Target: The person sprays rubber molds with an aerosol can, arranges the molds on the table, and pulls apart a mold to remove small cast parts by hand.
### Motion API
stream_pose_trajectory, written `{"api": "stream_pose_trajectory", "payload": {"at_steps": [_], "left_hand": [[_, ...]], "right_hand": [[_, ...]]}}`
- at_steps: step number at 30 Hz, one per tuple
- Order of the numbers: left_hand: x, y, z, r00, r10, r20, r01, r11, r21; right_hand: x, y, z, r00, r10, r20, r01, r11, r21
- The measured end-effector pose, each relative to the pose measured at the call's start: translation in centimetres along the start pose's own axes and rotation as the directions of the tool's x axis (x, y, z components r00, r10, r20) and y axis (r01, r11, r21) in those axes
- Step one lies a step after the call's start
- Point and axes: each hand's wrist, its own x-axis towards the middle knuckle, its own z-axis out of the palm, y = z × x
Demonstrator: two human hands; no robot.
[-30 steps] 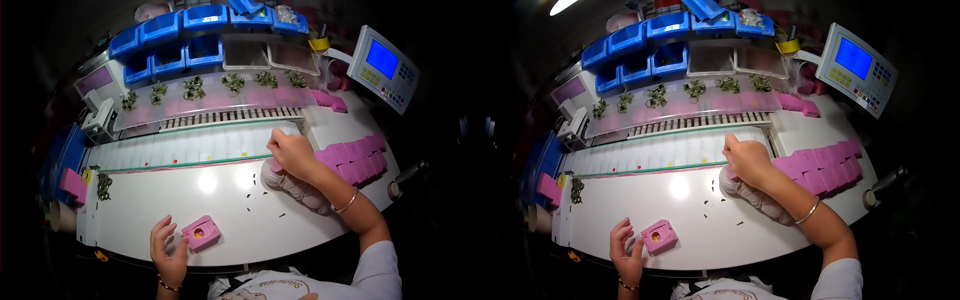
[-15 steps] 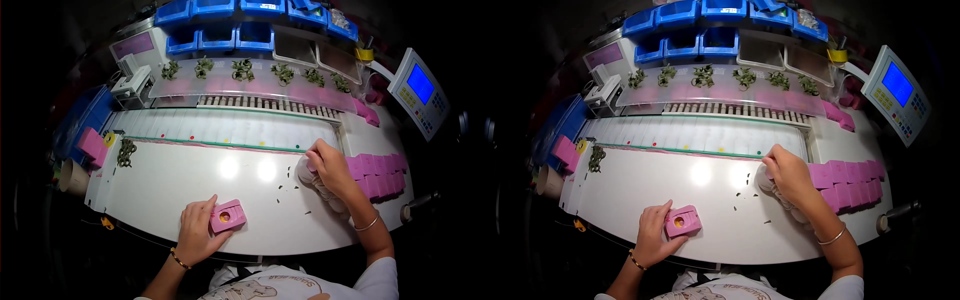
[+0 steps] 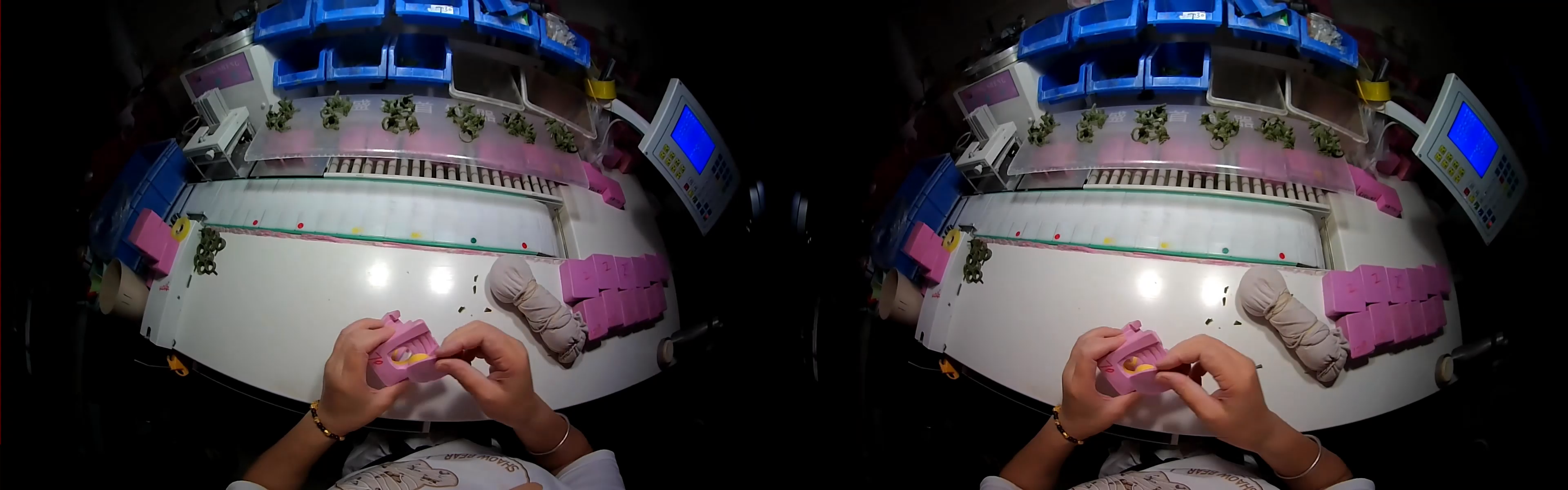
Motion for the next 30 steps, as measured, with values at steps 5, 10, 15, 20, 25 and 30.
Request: {"api": "stream_pose_trajectory", "payload": {"at_steps": [5,10,15,20,25,30], "left_hand": [[0.2,0.9,0.7,0.999,0.031,-0.018,-0.032,0.999,-0.045],[0.2,0.9,1.1,0.991,0.108,-0.081,-0.110,0.994,-0.025],[0.5,1.2,1.3,0.976,0.206,-0.073,-0.210,0.976,-0.057],[0.8,1.8,1.2,0.980,0.183,-0.071,-0.187,0.981,-0.046],[0.8,2.1,1.0,0.987,0.148,-0.064,-0.153,0.985,-0.077],[0.9,1.9,1.0,0.990,0.134,-0.034,-0.135,0.990,-0.028]], "right_hand": [[0.6,0.0,0.7,0.990,-0.136,0.047,0.142,0.970,-0.197],[0.4,1.3,0.4,0.999,0.048,-0.025,-0.050,0.996,-0.074],[1.1,1.0,-1.4,0.805,0.436,0.402,-0.588,0.674,0.447],[0.4,1.5,-1.6,0.813,0.370,0.450,-0.551,0.738,0.390],[0.2,0.9,-1.1,0.875,0.312,0.370,-0.429,0.853,0.296],[-0.5,0.2,0.3,0.964,0.195,0.180,-0.201,0.980,0.016]]}}
